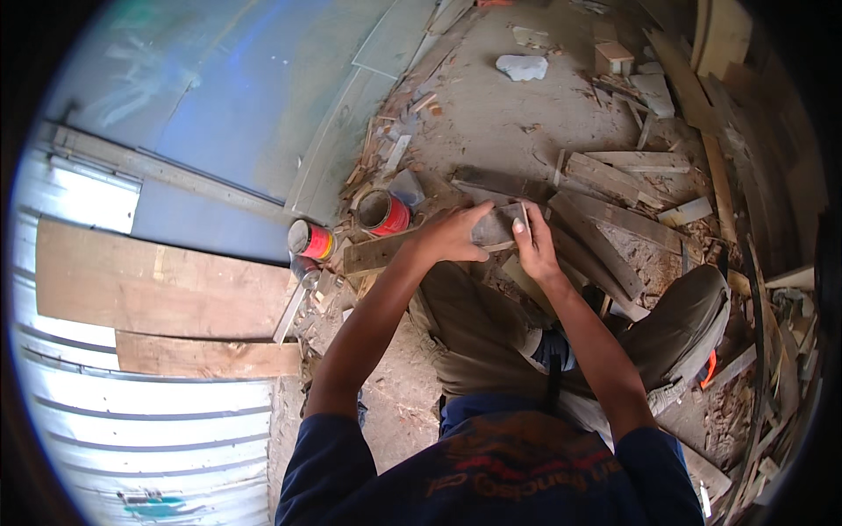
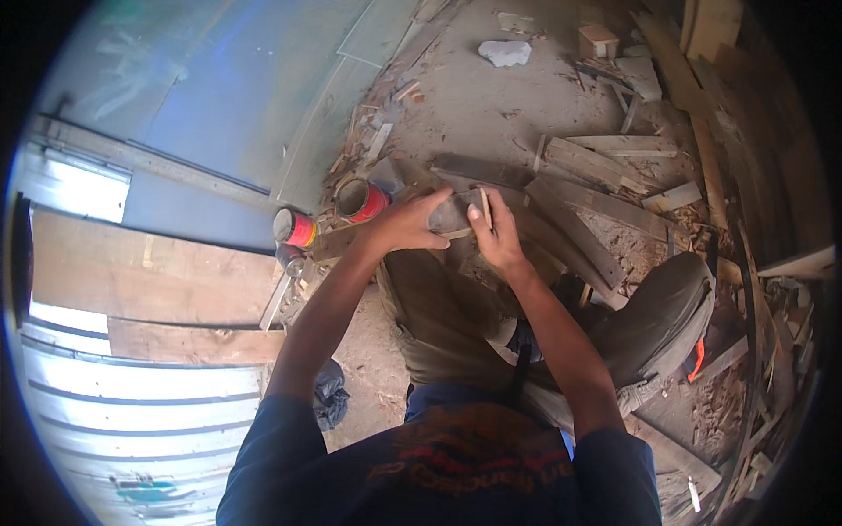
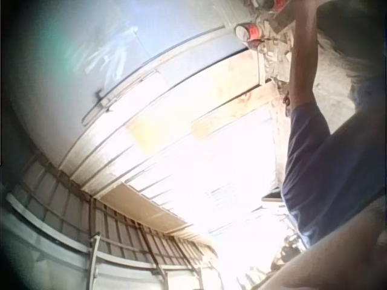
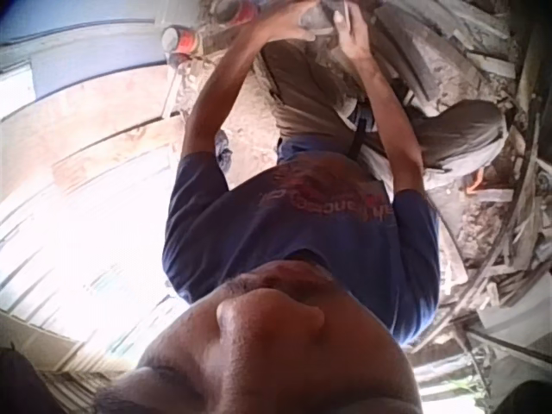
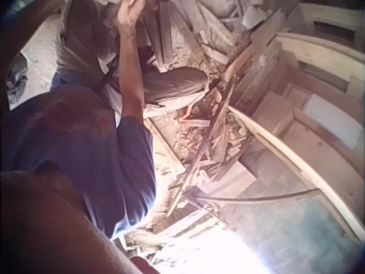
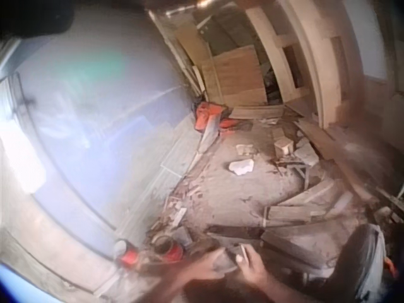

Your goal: The person sits on the floor and sorts through a pile of wooden planks and scraps. They pick up pieces, inspect them, and place them back down or move them aside.

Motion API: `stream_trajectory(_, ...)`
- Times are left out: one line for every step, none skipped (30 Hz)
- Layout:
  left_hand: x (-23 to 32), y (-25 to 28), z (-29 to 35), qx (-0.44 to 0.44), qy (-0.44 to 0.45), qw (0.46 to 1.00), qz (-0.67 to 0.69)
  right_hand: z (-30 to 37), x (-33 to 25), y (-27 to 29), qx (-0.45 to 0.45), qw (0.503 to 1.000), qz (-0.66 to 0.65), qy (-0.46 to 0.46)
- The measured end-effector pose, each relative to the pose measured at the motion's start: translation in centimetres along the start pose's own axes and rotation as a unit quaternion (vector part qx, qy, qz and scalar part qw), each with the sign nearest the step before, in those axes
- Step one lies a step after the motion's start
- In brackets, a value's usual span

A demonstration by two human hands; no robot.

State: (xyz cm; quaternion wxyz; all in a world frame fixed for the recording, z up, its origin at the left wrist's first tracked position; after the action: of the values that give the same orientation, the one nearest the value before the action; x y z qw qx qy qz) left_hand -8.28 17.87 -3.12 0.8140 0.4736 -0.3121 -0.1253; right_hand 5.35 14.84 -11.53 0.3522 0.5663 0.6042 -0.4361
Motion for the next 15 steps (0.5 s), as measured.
stream_trajectory(0.2, -0.2, 0.1, -0.01, 0.007, 1.0, 0.014, 0.2, 0.5, 0.0, -0.003, 0.999, 0.0, -0.037)
stream_trajectory(-0.1, -0.4, 0.2, 0.004, 0.004, 1.0, 0.002, 0.1, 0.2, 0.0, 0.004, 1.0, 0.012, -0.023)
stream_trajectory(-0.5, -0.7, 0.2, 0.017, 0.001, 1.0, -0.012, 0.1, -0.2, -0.1, 0.013, 1.0, 0.023, -0.009)
stream_trajectory(0.0, -0.7, 0.1, 0.028, -0.007, 0.999, -0.023, 0.2, -0.5, 0.3, 0.025, 0.999, 0.038, 0.004)
stream_trajectory(0.0, -0.8, 0.0, 0.023, 0.01, 0.999, -0.023, 0.2, -0.6, 0.6, 0.04, 0.998, 0.043, 0.009)
stream_trajectory(0.1, -0.6, -0.1, 0.017, 0.027, 0.999, -0.024, 0.0, -0.5, 0.7, 0.056, 0.997, 0.047, 0.015)
stream_trajectory(0.5, -0.7, -0.3, 0.011, 0.039, 0.999, -0.023, -0.1, -0.4, 1.2, 0.073, 0.996, 0.055, 0.02)
stream_trajectory(0.8, -0.6, -0.3, 0.046, 0.029, 0.998, -0.043, -0.2, -0.4, 1.5, 0.088, 0.994, 0.054, 0.031)
stream_trajectory(0.9, -0.6, 0.1, 0.08, 0.02, 0.995, -0.063, -0.1, -0.2, 1.7, 0.087, 0.994, 0.056, 0.026)
stream_trajectory(1.1, -0.6, 0.5, 0.116, 0.009, 0.99, -0.082, -0.1, 0.0, 1.9, 0.086, 0.994, 0.059, 0.021)
stream_trajectory(2.3, -0.1, 1.2, 0.163, 0.002, 0.98, -0.111, -0.3, -0.2, 2.4, 0.099, 0.992, 0.065, 0.043)
stream_trajectory(3.7, 0.5, 1.7, 0.212, -0.031, 0.97, -0.113, -0.4, 0.0, 3.1, 0.117, 0.99, 0.063, 0.051)
stream_trajectory(4.7, 1.1, 2.7, 0.262, -0.056, 0.956, -0.115, -0.4, 0.2, 3.4, 0.109, 0.992, 0.055, 0.025)
stream_trajectory(5.9, 1.7, 3.6, 0.31, -0.084, 0.939, -0.119, -0.4, 0.5, 3.9, 0.103, 0.994, 0.046, 0.0)
stream_trajectory(7.2, 2.1, 4.6, 0.38, -0.123, 0.914, -0.077, -0.4, 0.7, 4.9, 0.12, 0.992, 0.042, -0.001)
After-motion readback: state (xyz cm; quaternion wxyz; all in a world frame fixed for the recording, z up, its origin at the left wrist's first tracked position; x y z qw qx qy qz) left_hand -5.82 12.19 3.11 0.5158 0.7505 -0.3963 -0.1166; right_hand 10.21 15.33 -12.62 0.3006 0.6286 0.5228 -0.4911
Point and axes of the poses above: each hand's wrist, its own z-axis away from the middle knuckle, its own y-axis out of the back of the hand, x = y × z, the point moved 8 cm from there along -z, towards the middle knuckle, and after that the axes turned 4 degrees about -x, right-handed, at the moved point
